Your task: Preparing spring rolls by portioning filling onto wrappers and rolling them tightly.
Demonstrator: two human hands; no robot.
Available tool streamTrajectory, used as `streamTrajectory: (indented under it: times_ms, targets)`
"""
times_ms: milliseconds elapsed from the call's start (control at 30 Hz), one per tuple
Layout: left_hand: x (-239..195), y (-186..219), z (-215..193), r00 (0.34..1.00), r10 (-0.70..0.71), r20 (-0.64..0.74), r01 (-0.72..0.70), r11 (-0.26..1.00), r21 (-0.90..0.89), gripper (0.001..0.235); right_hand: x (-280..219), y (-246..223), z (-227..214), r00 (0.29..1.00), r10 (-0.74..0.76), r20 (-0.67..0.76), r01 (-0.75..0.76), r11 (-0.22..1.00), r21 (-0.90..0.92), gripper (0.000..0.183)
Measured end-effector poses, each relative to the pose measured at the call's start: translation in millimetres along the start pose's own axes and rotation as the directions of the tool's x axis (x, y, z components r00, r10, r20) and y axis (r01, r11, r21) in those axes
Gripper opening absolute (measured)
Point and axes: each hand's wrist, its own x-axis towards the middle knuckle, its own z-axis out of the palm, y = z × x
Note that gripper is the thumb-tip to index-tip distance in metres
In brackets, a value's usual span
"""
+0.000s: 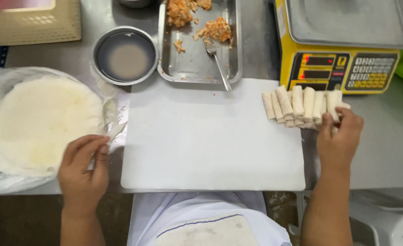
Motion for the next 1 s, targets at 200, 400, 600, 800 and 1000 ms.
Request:
streamTrajectory:
  times_ms: [200, 400, 600, 800, 1000]
  targets:
    - [-5.3, -58.8, -18.4, 0.978, -0.113, -0.177, 0.144, 0.975, 0.169, 0.02, -14.3, -7.1, 0.0, 0.883, -0.462, -0.079, 0.441, 0.876, -0.198, 0.027]
    - [6.2, -87.8, 10.8, 0.985, -0.143, -0.099, 0.171, 0.891, 0.42, 0.022, -74.4, -91.5, 60.9, 0.79, -0.572, 0.222, 0.534, 0.819, 0.208, 0.028]
    - [28.1, -74.5, -11.6, 0.867, -0.498, -0.018, 0.492, 0.85, 0.189, 0.023, -89.6, -114.8, 69.5, 0.794, -0.533, 0.294, 0.472, 0.844, 0.256, 0.019]
    - [48.3, -89.5, -44.3, 0.46, -0.888, 0.015, 0.779, 0.396, -0.487, 0.006, -91.5, -112.3, 72.3, 0.791, -0.529, 0.309, 0.466, 0.847, 0.257, 0.02]
    - [42.5, -131.6, -77.6, 0.513, -0.858, 0.019, -0.163, -0.119, -0.979, 0.064, -91.4, -110.8, 73.8, 0.795, -0.518, 0.316, 0.46, 0.854, 0.244, 0.02]
